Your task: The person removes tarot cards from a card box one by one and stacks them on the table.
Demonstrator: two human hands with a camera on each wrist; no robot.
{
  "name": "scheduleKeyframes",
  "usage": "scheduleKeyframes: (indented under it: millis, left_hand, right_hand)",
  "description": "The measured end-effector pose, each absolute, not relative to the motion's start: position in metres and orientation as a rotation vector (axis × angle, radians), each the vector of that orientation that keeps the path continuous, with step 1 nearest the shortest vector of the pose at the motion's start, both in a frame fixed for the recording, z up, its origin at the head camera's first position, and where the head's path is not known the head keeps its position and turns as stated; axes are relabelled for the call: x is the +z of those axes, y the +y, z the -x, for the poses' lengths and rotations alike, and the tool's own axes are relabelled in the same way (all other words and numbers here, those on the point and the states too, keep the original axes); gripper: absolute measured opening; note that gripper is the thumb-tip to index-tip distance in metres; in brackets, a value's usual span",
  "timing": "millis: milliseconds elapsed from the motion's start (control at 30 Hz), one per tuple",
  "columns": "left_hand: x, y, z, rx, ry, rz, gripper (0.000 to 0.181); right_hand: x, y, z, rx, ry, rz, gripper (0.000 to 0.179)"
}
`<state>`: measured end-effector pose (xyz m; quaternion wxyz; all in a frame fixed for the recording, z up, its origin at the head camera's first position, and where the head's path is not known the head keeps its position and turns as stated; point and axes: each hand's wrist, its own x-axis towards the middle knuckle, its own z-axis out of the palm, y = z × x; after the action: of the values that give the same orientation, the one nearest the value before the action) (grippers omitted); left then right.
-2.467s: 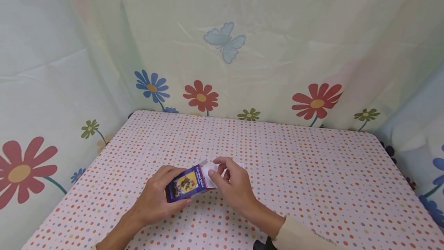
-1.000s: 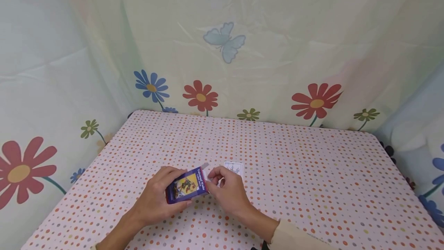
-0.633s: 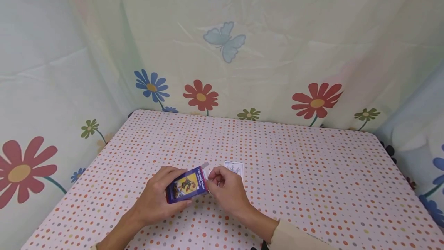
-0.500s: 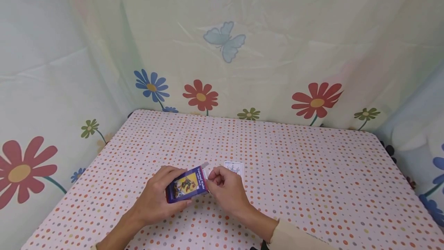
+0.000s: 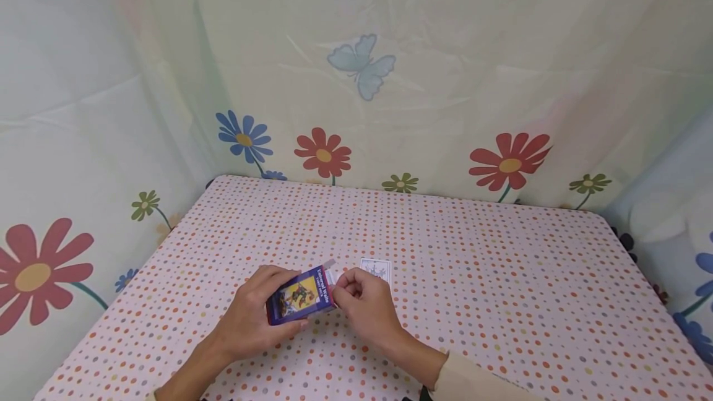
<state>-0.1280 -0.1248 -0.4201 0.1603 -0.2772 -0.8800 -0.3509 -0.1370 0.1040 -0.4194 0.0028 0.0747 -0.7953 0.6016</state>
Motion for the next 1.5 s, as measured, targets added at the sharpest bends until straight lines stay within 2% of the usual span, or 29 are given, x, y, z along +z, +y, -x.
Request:
scheduleKeyframes:
  millis: [867, 1500]
  left_hand:
    - [-0.4201, -0.1247, 0.1282, -1.004, -2.511, 0.782, 0.068]
    - [-0.4216, -0.1260, 0.1295, -0.981, -2.513, 0.786, 0.066]
  right_hand:
    - [-0.4166, 0.1098, 0.1384, 2.181, -2.309, -0.108, 0.006]
    - [-0.4147, 0.1133, 0.1387, 2.141, -2.315, -0.037, 0.009]
